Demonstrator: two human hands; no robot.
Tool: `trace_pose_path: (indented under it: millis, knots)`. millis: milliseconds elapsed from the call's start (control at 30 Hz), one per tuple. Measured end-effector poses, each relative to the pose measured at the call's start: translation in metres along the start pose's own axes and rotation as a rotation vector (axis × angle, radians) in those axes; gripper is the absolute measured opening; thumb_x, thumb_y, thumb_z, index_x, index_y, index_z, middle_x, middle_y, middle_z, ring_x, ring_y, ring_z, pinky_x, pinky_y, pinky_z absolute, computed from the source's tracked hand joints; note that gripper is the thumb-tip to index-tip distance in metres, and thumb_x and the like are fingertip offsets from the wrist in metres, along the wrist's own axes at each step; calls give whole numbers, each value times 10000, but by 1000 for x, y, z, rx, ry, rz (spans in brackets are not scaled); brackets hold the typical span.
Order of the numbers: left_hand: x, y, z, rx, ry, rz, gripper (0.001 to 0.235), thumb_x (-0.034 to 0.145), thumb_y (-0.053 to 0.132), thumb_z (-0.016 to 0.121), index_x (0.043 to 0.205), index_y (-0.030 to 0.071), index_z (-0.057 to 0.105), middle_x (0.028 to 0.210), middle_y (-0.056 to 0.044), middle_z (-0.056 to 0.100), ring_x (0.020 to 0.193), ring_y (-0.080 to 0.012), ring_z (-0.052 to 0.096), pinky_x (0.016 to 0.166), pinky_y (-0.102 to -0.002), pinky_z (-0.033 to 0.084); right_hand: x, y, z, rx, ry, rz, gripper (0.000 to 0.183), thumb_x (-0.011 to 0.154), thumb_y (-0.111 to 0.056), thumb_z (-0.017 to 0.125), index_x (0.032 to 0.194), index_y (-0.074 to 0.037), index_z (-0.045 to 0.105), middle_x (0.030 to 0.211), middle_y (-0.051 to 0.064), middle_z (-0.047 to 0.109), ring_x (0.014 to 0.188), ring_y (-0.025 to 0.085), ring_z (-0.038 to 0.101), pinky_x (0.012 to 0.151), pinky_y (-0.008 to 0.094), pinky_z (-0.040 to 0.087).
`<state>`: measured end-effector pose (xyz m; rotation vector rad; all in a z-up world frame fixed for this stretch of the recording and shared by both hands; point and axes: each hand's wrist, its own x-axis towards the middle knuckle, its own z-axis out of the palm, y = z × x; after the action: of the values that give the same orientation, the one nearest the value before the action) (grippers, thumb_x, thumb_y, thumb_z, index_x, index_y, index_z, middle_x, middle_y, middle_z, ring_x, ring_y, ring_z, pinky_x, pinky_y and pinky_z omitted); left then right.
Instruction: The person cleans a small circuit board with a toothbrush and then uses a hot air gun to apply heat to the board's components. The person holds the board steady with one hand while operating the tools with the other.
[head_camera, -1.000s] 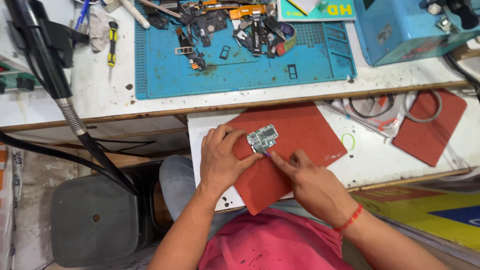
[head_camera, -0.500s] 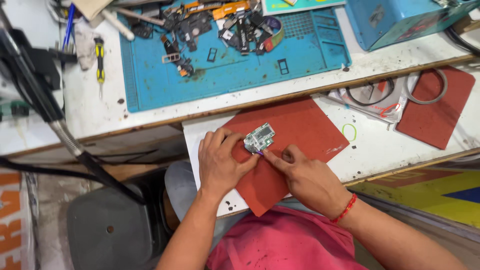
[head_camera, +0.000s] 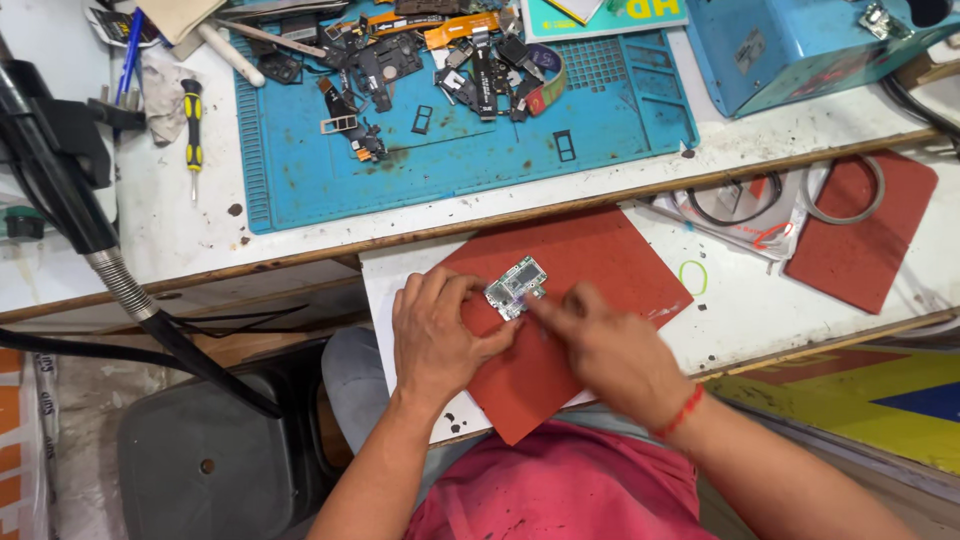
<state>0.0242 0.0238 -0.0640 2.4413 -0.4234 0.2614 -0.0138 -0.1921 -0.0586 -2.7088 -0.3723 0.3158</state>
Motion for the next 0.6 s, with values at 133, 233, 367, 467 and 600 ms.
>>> trace_pose_path:
  millis: [133, 233, 367, 467, 600]
  knots:
    - [4, 1, 3, 3, 19, 17, 489, 592, 362, 940, 941, 100, 718, 932, -14, 647, 890, -258, 564, 797, -418, 434, -2, 4, -11, -24, 105, -33, 632, 852, -44, 522, 1457, -224, 557, 1048, 136, 602, 656, 362, 682, 567, 480, 566]
    - [1, -1, 1, -16, 10, 11, 487, 604, 369, 943, 948, 103, 723, 927, -14, 643, 894, -258, 564, 795, -421, 430, -5, -3, -13, -20, 50, -50, 622, 849, -48, 526, 1449, -209, 561, 1032, 134, 598, 661, 352, 689, 568, 476, 569]
    - [2, 0, 2, -20, -15, -17, 462, 599, 348, 938, 938, 113, 731, 921, -14, 638, 890, -251, 564, 807, -415, 439, -2, -8, -16, -16, -68, 11, 652, 854, -60, 532, 1482, -235, 547, 1035, 130, 595, 674, 352, 687, 586, 482, 567]
    - [3, -1, 0, -13, -9, 4, 468, 574, 329, 939, 936, 113, 735, 937, -11, 645, 911, -253, 570, 804, -416, 435, -1, -6, -17, -15, 8, 36, 627, 861, -53, 524, 1461, -234, 552, 1059, 135, 600, 690, 361, 684, 594, 480, 567]
    - [1, -3, 4, -28, 10, 14, 519, 552, 351, 955, 945, 105, 723, 954, -16, 643, 918, -262, 567, 815, -414, 435, -5, -2, -21, 87, -1, -109, 660, 829, -19, 506, 1463, -199, 552, 1036, 143, 600, 722, 361, 693, 614, 480, 570]
